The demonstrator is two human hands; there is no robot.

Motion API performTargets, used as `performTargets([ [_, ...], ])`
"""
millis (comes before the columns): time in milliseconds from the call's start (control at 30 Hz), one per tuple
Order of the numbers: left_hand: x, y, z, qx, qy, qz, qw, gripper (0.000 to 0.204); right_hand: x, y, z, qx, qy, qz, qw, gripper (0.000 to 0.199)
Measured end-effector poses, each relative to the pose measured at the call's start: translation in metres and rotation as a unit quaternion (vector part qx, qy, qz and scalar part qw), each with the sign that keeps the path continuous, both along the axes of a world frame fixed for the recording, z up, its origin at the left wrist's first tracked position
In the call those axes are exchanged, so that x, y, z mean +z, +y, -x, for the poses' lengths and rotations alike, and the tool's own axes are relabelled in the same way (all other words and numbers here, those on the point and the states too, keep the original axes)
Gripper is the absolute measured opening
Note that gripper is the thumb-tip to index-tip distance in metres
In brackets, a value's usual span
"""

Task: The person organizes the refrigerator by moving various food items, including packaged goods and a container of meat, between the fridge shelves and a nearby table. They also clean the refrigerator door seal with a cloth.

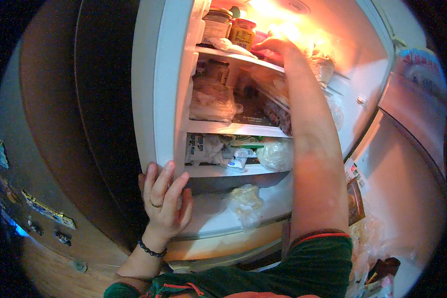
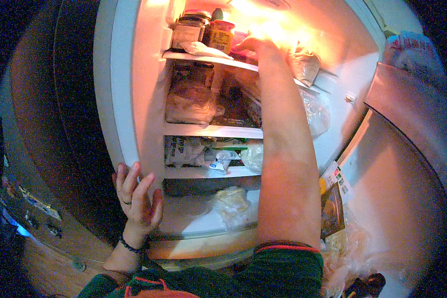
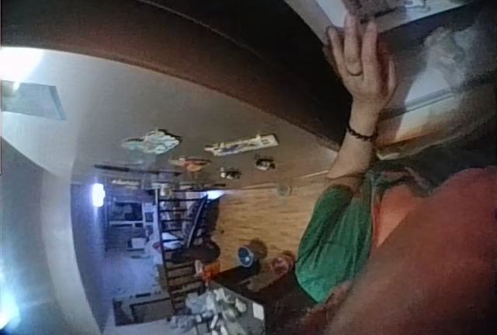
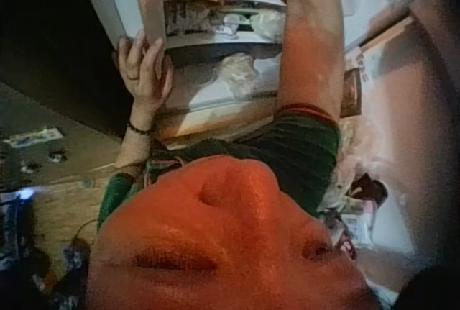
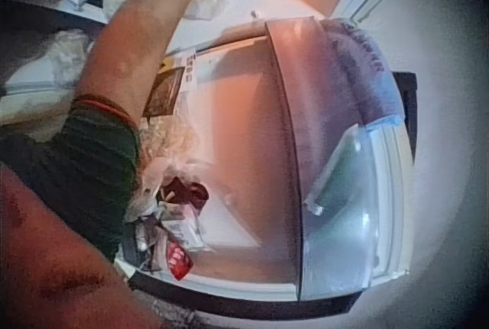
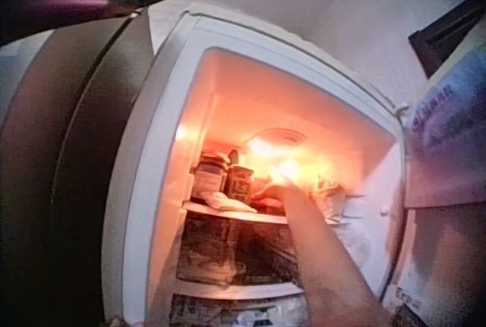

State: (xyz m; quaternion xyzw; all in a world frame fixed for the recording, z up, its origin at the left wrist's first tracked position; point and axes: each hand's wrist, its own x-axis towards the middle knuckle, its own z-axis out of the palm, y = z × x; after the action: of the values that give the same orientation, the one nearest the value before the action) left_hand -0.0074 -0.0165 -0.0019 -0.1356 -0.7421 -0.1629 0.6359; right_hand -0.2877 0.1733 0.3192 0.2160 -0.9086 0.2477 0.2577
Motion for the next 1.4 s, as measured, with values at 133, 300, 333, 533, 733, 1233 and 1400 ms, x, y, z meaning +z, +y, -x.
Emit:
performTargets([
  [133,0.000,0.001,0.002,-0.011,0.002,-0.002,1.000,0.042,0.011,0.010,0.021,-0.048,-0.010,-0.051,0.997,0.072],
  [300,0.001,0.000,0.001,-0.003,0.009,-0.008,1.000,0.043,0.008,0.011,0.023,0.019,-0.131,0.013,0.991,0.060],
  [333,0.002,0.000,0.001,-0.005,0.010,-0.008,1.000,0.043,0.006,0.008,0.011,0.022,-0.144,0.023,0.989,0.057],
  [533,0.001,0.002,0.002,-0.007,0.001,-0.012,1.000,0.042,0.013,0.021,0.057,0.005,-0.046,0.083,0.995,0.043],
  [733,-0.003,-0.001,0.003,-0.008,0.006,-0.006,1.000,0.042,0.015,0.029,0.053,0.041,0.019,0.023,0.999,0.037],
  [1233,0.000,0.001,0.000,-0.013,-0.001,-0.010,1.000,0.046,0.010,0.022,0.059,-0.039,0.034,-0.053,0.997,0.046],
  [1400,-0.001,0.000,0.001,-0.009,0.000,0.002,1.000,0.040,-0.002,0.012,0.033,-0.045,0.166,-0.027,0.985,0.036],
])
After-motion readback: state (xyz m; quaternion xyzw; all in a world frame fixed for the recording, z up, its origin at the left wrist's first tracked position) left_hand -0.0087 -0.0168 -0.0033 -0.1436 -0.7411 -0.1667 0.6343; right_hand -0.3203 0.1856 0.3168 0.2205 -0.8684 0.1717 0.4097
